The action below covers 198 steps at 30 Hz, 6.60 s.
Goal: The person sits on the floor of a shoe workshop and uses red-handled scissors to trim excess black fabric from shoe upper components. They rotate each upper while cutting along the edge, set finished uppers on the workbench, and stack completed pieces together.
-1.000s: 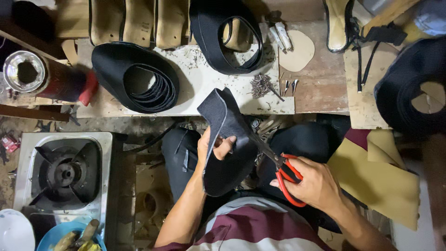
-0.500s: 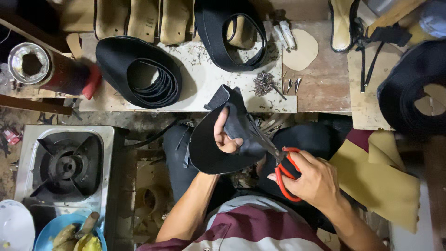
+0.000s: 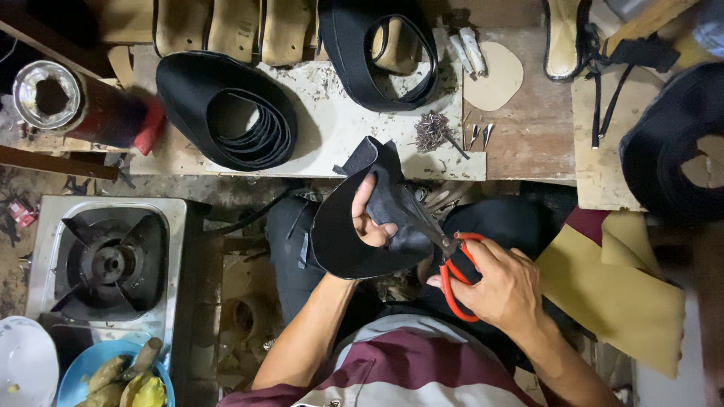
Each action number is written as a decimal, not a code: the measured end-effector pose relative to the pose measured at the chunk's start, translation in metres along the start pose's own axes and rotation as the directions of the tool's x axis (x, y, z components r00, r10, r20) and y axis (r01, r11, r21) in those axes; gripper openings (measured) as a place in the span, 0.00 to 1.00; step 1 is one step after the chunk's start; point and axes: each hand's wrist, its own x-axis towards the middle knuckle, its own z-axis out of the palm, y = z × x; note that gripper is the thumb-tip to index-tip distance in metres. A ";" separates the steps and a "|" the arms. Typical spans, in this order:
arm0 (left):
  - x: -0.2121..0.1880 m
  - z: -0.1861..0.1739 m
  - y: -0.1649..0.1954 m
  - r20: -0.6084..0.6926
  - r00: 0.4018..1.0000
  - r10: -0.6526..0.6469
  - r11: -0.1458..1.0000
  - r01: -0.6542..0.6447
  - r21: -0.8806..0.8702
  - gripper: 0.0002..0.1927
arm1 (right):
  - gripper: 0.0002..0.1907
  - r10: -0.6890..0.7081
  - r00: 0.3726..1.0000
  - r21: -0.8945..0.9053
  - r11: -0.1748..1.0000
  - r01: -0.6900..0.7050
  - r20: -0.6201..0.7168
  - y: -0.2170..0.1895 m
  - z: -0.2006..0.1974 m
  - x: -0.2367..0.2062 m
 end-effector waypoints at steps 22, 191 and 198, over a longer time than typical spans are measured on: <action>0.006 0.020 0.019 -0.115 0.993 -0.023 0.922 0.066 0.381 0.43 | 0.33 -0.001 0.997 0.133 0.991 -0.008 0.073 0.003 -0.007 0.005; -0.022 -0.015 -0.012 -0.341 0.930 -0.135 0.913 0.251 0.323 0.17 | 0.16 0.329 0.787 0.749 0.263 -0.608 0.523 0.049 0.070 -0.005; -0.013 -0.048 0.050 0.144 0.953 -0.268 0.826 0.150 0.543 0.10 | 0.19 0.307 0.754 0.597 0.468 -0.651 0.581 0.070 0.035 0.009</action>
